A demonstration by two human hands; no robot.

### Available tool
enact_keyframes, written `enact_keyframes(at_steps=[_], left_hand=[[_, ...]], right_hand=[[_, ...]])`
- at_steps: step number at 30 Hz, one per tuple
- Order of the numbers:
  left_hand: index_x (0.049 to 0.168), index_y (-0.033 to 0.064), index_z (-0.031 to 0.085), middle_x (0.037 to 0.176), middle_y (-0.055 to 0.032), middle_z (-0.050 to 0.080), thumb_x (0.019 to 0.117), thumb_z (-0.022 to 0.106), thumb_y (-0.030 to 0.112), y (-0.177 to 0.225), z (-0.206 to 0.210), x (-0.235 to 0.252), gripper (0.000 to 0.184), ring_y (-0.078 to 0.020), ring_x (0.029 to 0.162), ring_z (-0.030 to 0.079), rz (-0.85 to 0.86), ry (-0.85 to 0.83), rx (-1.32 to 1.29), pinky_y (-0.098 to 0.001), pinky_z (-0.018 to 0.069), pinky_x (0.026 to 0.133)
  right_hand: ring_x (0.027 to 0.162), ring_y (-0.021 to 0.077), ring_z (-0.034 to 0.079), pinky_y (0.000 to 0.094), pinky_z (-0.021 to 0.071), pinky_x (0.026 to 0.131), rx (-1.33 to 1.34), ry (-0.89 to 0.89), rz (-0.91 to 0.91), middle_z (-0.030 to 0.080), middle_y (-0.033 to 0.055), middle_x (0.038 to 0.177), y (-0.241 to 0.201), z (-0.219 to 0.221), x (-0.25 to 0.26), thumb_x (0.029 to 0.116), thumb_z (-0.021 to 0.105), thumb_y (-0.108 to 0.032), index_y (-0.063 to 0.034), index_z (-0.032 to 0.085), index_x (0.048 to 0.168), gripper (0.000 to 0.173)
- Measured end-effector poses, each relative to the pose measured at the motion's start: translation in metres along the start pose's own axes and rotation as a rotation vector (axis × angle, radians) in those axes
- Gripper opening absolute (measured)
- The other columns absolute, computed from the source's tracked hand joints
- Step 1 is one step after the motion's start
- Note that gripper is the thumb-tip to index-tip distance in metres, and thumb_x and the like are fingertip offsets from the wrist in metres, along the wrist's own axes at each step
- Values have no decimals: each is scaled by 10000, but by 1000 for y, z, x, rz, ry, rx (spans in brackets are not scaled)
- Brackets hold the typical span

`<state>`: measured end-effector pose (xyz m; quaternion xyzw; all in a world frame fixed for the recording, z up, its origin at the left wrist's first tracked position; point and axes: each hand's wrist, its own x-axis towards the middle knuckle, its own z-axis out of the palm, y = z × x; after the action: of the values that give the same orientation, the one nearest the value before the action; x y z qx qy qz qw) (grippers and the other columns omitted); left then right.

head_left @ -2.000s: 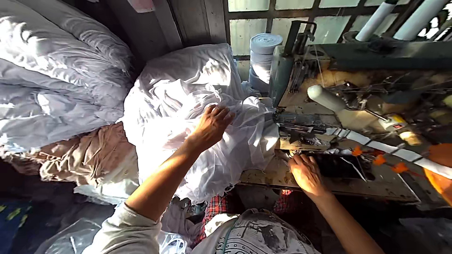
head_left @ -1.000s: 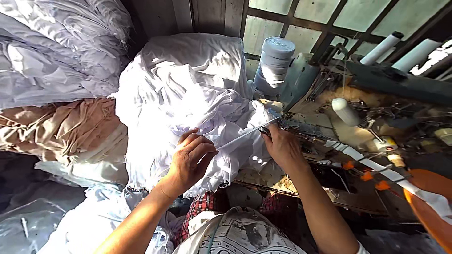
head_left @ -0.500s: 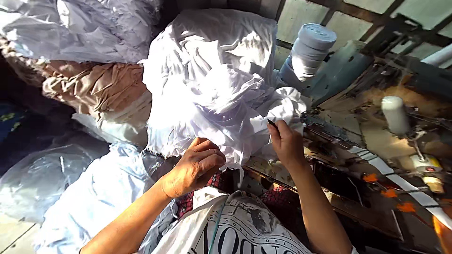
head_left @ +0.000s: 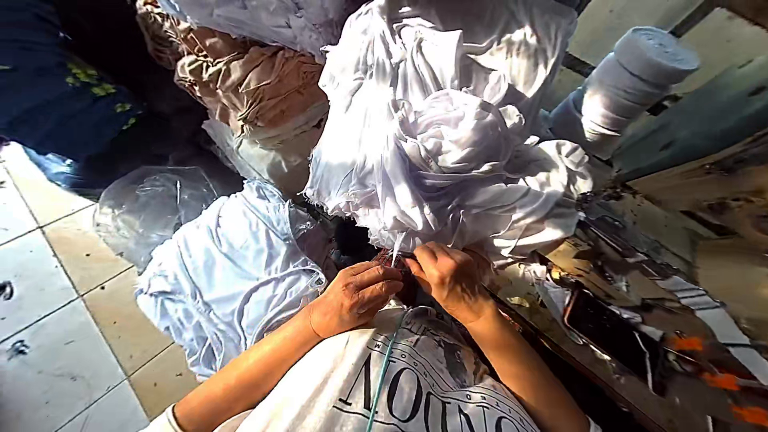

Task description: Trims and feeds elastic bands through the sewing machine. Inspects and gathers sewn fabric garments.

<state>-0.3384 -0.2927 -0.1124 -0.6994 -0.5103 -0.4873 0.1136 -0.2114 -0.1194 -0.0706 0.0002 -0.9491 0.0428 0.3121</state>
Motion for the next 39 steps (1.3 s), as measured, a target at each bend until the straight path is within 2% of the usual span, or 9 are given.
enact_keyframes(at_steps=[8,15,19,24,29,31,34,37,39], left_hand=[[1030,51,672,1071,-128,722,1033,521,59,4,-18,-3,152,-212,939,679,98,-94,16,-291,534,832],[944,91,744,976,-47,772,1014,537,82,12,-22,-3,218,-152,710,675,116,-180,164,-286,502,598],[903,93,745,949,-43,777,1006,570,108,5,-19,7,204,-116,753,696,100,-186,9,-251,515,636],[927,90,749,911,-53,752,1013,567,104,7,-3,56,202,-153,752,688,233,-358,-166,-292,535,637],[1133,54,746,1249,-135,707,995,548,47,-9,-11,141,242,-264,1011,723,165,-460,18,-411,592,827],[1112,35,746,1211,-113,717,949,529,13,-29,-8,171,272,-219,1009,717,115,-361,34,-376,585,850],[1082,-1,729,1081,-146,717,926,589,38,-61,20,203,213,-272,965,716,26,-329,164,-432,589,805],[1183,-49,663,1216,-255,651,1008,625,276,-93,52,221,371,-418,1192,612,-230,-564,435,-563,469,1014],[1100,-45,696,1167,-252,670,1017,586,204,-110,55,225,284,-428,1179,612,-308,-607,503,-582,452,1006]], right_hand=[[545,232,623,327,484,465,44,-87,-106,608,99,654,-16,-6,-12,956,607,-127,-27,656,808,186],[548,265,649,394,517,476,224,-255,-142,630,117,666,-30,16,-6,892,627,-75,-23,685,845,92],[606,315,679,482,519,537,405,-398,-96,638,141,654,-23,17,-8,862,688,-129,-1,682,897,133],[485,223,620,388,494,430,214,-70,21,579,70,561,-7,12,-23,1006,552,-243,-52,649,768,320],[726,399,716,590,566,630,-63,-31,778,713,228,854,34,-53,-54,976,651,-316,67,719,1011,391],[786,448,707,640,548,690,-136,8,926,708,269,923,57,-69,-80,971,675,-316,86,689,1119,429],[793,471,714,629,552,675,-296,79,909,709,297,939,74,-66,-102,922,727,-239,113,677,1104,399],[1009,465,683,599,546,848,-272,-42,962,661,317,1134,76,-58,-105,947,700,-168,104,643,1211,384],[1054,467,671,574,554,868,-339,-8,884,651,323,1146,81,-46,-116,891,725,-103,110,660,1186,370]])
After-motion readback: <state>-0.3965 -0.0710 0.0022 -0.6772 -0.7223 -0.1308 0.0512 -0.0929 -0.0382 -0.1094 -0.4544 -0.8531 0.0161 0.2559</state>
